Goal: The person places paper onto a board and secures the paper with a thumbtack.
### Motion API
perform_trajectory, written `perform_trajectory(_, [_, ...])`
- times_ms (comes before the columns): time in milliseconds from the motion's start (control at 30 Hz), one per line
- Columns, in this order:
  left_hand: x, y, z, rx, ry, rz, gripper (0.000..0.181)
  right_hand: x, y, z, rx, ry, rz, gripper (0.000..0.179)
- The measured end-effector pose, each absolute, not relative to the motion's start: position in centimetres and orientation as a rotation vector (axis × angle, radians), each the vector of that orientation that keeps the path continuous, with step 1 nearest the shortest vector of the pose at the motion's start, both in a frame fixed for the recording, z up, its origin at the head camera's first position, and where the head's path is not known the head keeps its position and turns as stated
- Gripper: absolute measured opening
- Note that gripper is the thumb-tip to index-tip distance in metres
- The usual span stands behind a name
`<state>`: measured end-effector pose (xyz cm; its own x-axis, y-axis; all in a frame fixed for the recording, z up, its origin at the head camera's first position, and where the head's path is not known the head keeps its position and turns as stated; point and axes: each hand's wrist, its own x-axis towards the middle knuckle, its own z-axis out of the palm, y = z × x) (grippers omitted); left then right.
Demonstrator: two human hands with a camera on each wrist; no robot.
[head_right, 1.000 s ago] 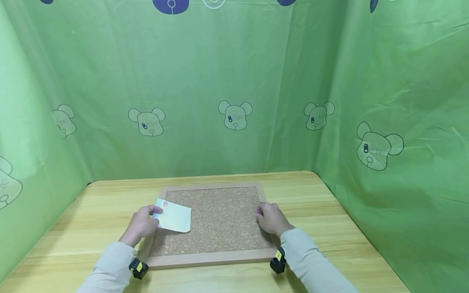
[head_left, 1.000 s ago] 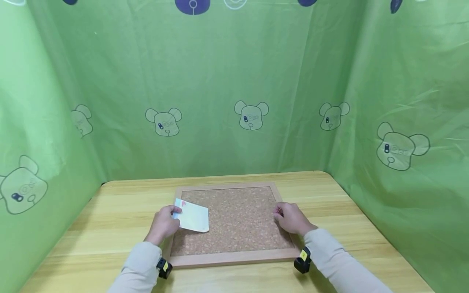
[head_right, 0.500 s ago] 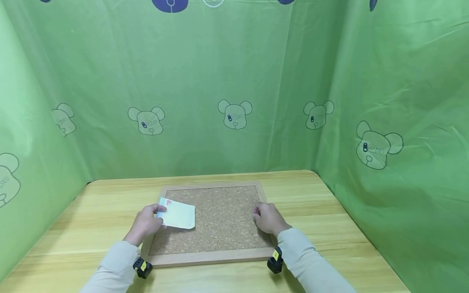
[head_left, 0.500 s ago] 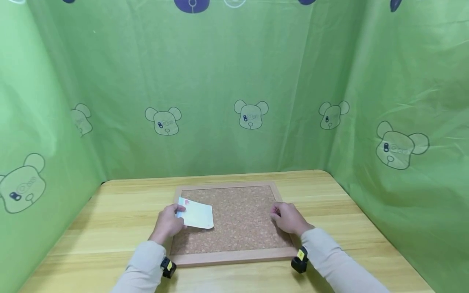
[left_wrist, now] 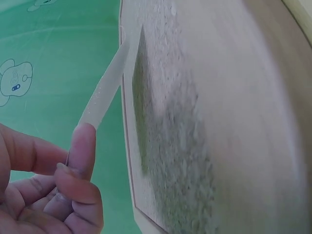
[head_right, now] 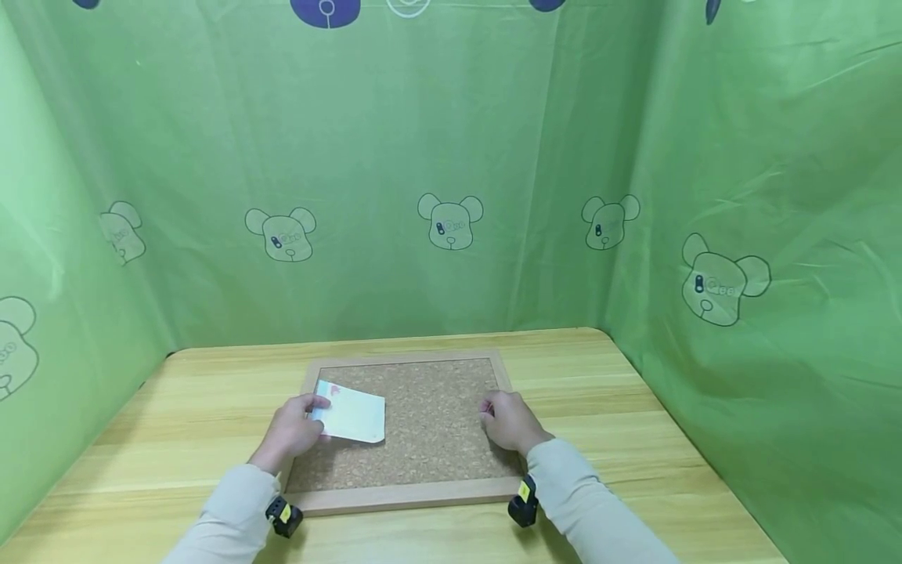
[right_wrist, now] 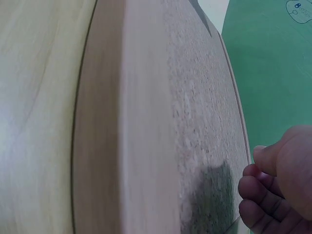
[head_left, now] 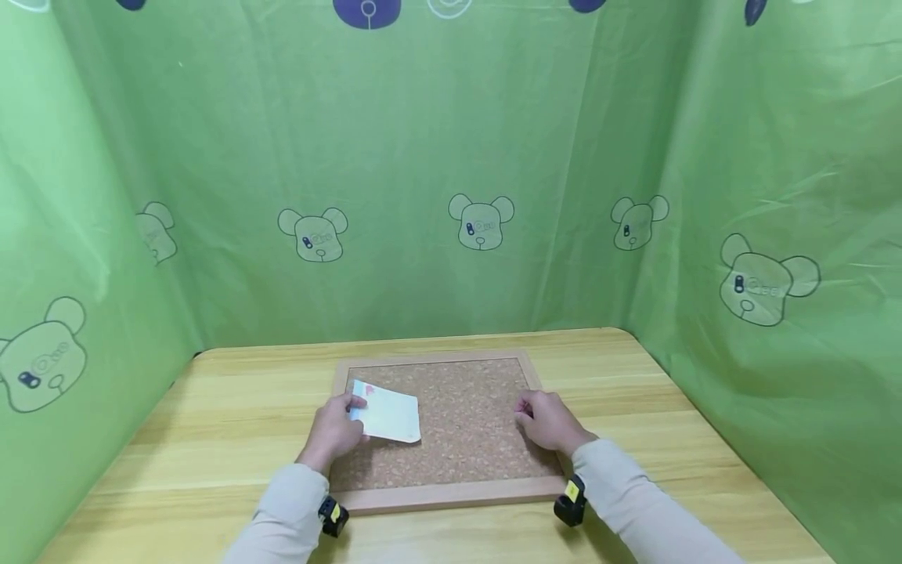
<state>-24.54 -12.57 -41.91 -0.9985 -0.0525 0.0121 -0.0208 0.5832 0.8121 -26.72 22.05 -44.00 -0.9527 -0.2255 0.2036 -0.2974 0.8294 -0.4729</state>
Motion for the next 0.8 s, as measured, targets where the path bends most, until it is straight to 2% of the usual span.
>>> perform_trajectory(800, [-25.0, -10.8, -42.6, 0.018, -2.748, -1.41, 0.046, -27.4, 20.4, -44.0, 0.475, -2.847, 0.781, 0.012])
